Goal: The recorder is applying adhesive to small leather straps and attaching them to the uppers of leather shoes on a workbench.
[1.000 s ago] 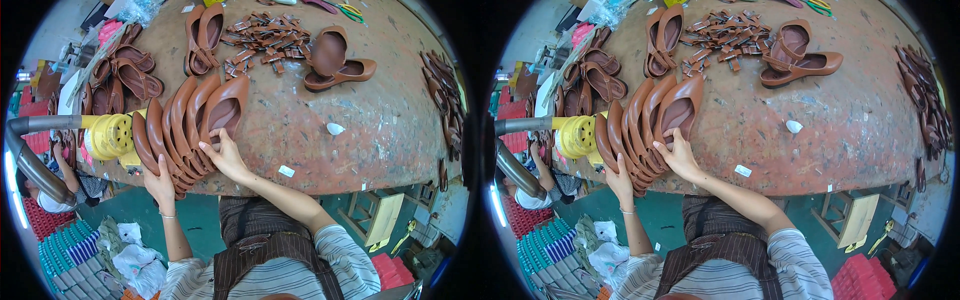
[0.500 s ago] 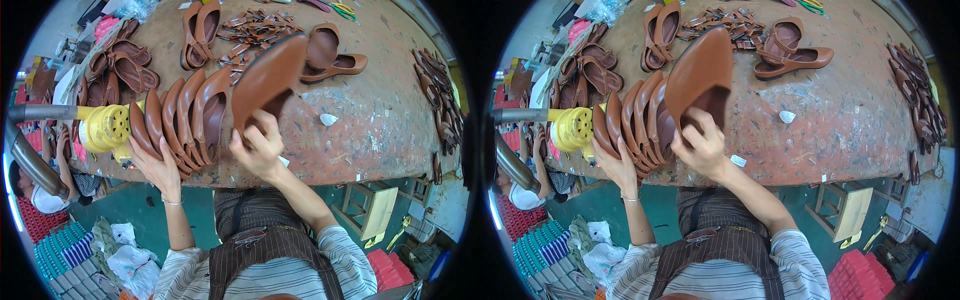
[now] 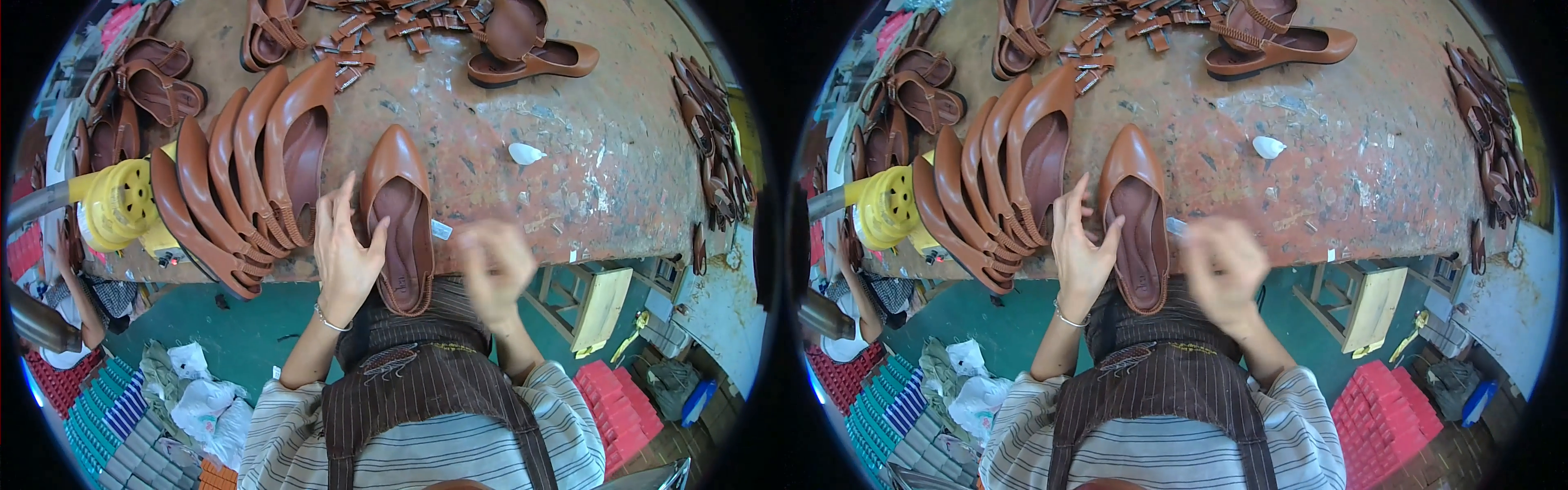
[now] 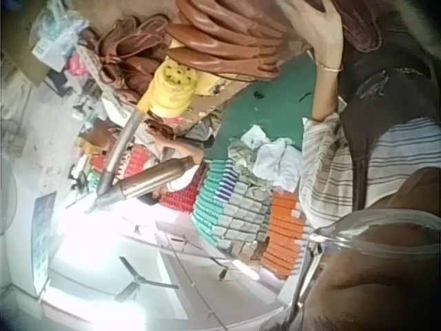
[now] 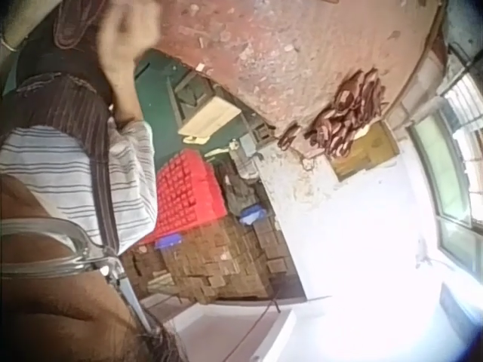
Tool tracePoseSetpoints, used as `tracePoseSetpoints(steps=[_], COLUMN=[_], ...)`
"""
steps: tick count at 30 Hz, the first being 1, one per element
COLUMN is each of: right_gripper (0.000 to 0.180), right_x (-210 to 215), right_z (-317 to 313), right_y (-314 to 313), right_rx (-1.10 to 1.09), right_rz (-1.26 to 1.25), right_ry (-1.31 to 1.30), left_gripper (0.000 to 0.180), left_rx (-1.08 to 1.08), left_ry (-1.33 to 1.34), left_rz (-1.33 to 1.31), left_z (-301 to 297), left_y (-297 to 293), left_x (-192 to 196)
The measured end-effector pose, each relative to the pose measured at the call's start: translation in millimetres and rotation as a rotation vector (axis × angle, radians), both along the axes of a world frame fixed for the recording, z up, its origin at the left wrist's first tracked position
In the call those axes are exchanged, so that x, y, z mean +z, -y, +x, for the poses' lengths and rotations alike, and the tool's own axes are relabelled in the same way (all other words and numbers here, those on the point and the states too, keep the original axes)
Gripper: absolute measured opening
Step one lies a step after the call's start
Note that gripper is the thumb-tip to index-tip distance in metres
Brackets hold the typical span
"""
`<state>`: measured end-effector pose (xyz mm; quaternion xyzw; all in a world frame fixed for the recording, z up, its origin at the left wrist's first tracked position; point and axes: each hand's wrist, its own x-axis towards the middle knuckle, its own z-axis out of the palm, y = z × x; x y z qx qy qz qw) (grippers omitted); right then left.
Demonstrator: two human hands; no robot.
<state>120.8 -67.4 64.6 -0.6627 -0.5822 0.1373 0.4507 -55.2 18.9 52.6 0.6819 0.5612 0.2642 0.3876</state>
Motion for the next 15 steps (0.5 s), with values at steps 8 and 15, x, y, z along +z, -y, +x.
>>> tracePoseSetpoints(steps=[8, 15], right_gripper=[0.046, 0.04], right_x=[-70, -80], right_z=[79, 93], right_y=[-17, -36], right_rx=[-0.523, -0.491], right_rz=[0.002, -0.201], right_ry=[-0.063, -0.104], left_gripper=[0.062, 0.043], left_rx=[-0.168, -0.087], left_ry=[-0.104, -0.144], left_rz=[-0.154, 0.107], left_z=[-7, -2], left_y=[1, 28], left_x=[-6, 15])
